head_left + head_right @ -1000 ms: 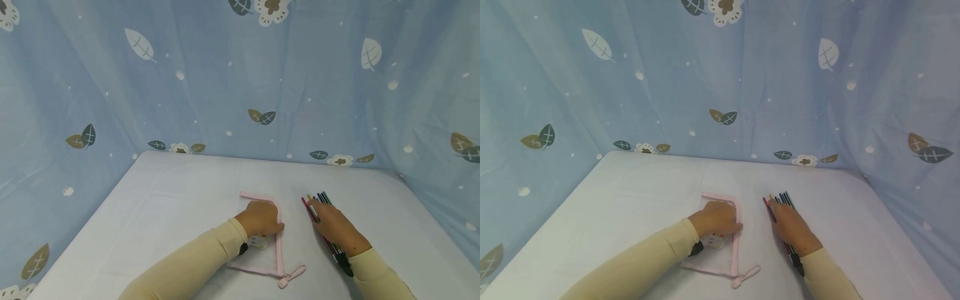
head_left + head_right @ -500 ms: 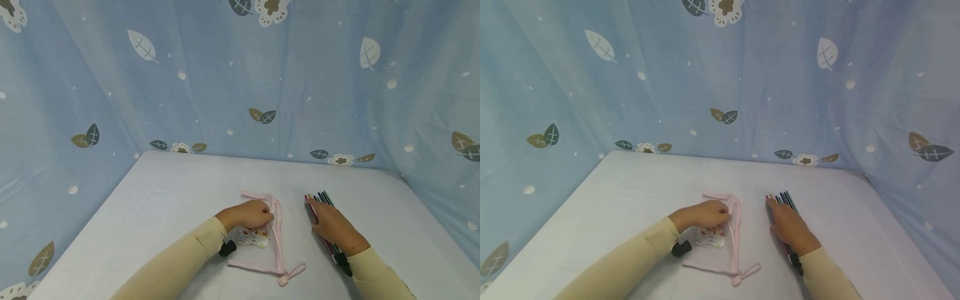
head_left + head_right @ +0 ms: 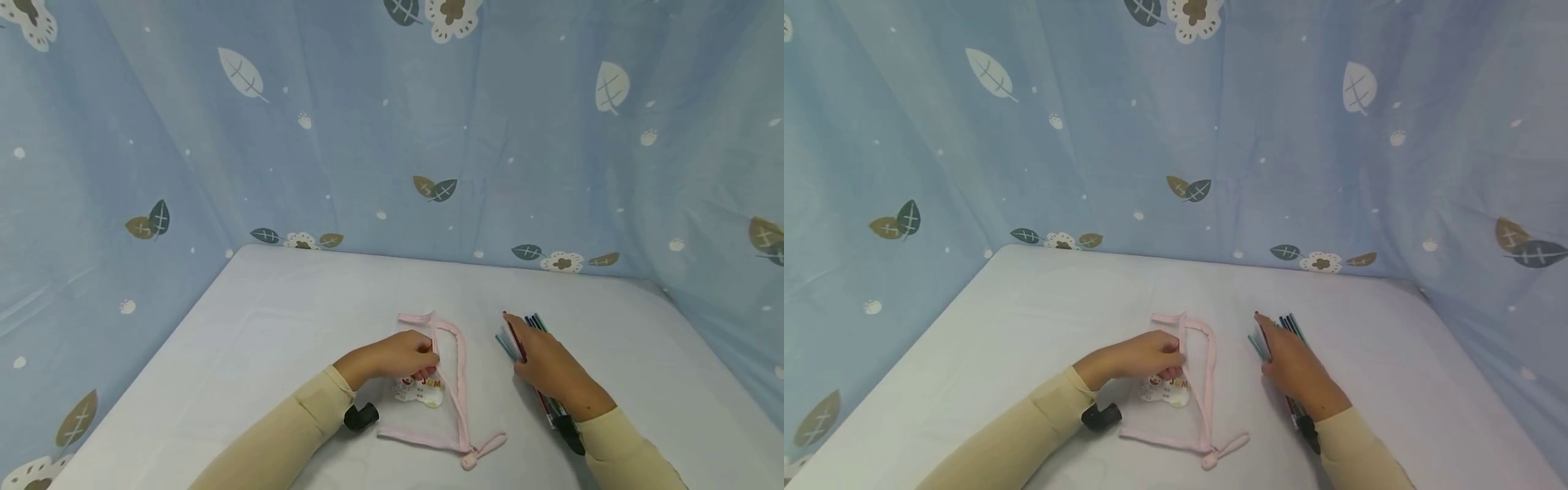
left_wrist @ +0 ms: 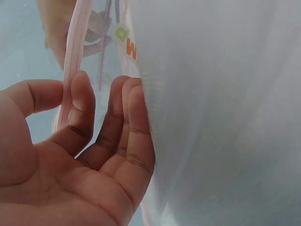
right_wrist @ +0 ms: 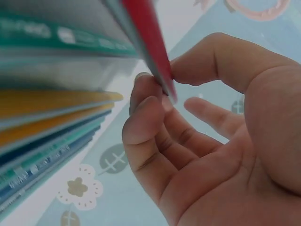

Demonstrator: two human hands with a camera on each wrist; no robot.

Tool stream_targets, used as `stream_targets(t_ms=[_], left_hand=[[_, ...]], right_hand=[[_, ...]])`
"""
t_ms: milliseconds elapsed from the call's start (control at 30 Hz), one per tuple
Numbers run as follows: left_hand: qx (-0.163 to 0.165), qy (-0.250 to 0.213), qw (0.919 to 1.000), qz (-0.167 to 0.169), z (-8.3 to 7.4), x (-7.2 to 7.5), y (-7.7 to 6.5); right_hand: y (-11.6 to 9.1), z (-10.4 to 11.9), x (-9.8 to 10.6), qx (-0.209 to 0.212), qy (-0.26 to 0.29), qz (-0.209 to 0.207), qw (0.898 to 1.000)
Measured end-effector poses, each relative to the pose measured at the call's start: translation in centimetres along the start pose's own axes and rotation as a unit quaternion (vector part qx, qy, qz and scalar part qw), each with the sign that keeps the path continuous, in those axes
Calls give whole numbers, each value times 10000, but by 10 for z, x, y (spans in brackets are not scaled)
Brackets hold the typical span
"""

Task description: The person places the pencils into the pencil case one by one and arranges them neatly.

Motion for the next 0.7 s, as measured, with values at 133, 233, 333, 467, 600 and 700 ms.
stream_targets(t_ms=[133,233,333,467,600,700], left_hand=[[-38,-201,9998,81,4,0,0],[-18,-294,9995,123,8,1,-1],[21,-416,9990,158,12,2,-1],[28,-574,9981,221,13,4,-2],[-1,-579,9979,287,12,4,-1],[3,-569,9979,313,12,5,1]], right_hand=[[1,2,8,-128,176,-29,9998],[1,7,13,-89,363,-76,9993],[3,14,16,-11,607,-119,9981],[8,24,17,72,777,-234,9967],[16,33,19,167,814,-464,9955],[23,39,22,179,925,-722,9929]])
Point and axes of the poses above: each hand's wrist, its own y-axis towards the middle knuckle, its own x-axis out of the back of the hand, z = x × y, the point moved 8 cm from there along y, towards the middle knuckle, and after that the axes turned 12 degrees about -z, right-handed, at the moved point
